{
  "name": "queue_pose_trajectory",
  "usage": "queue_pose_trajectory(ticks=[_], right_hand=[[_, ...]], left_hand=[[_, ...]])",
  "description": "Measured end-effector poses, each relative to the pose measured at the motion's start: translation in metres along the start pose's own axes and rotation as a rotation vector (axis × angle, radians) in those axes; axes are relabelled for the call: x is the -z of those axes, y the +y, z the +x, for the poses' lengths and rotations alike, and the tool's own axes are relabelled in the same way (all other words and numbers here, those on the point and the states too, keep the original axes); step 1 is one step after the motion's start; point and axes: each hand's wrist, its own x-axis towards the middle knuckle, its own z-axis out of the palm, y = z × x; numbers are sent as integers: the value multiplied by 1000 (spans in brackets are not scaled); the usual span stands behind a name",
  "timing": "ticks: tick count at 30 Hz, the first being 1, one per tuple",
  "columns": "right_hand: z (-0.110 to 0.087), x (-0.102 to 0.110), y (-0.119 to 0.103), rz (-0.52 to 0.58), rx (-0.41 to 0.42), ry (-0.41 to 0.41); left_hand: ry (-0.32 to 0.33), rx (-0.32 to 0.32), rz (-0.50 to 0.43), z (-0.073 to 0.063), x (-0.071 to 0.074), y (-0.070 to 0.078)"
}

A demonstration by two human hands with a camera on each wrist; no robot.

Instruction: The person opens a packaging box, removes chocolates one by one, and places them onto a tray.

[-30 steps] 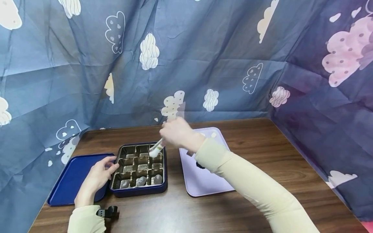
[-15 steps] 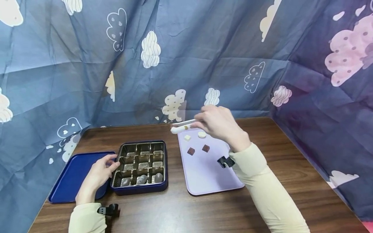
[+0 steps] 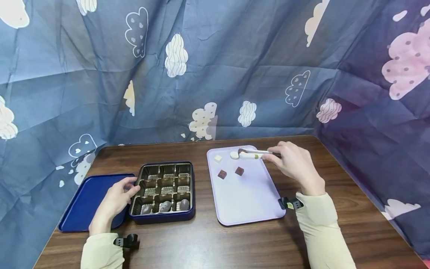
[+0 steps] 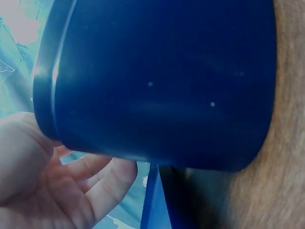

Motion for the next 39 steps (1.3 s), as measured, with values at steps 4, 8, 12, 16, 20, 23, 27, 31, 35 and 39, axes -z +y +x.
queue_pose_trajectory(ticks=[4,8,12,16,20,23,27,31,35,39], right_hand=[[-16,-13,19,9,-66,-67],[-19,-20,32,32,-124,-114],[-19,-29,39,73,-181,-213],[-20,-42,44,90,-236,-310],[-20,-51,49,106,-272,-373],[-20,-54,52,131,-298,-417],[-20,-58,55,161,-343,-464],[-20,-57,55,169,-363,-484],[-20,-52,55,142,-366,-476],[-21,-45,54,95,-367,-444]], left_hand=[[-5,-3,-1,0,-1,0],[-4,0,-2,0,0,0],[-8,11,-1,-1,-1,1],[-10,3,1,0,-1,1],[-8,8,3,0,0,2],[-12,17,4,0,1,2],[-13,10,7,0,2,2],[-8,2,5,1,2,1],[-8,6,5,1,3,2],[-13,13,3,0,2,2]])
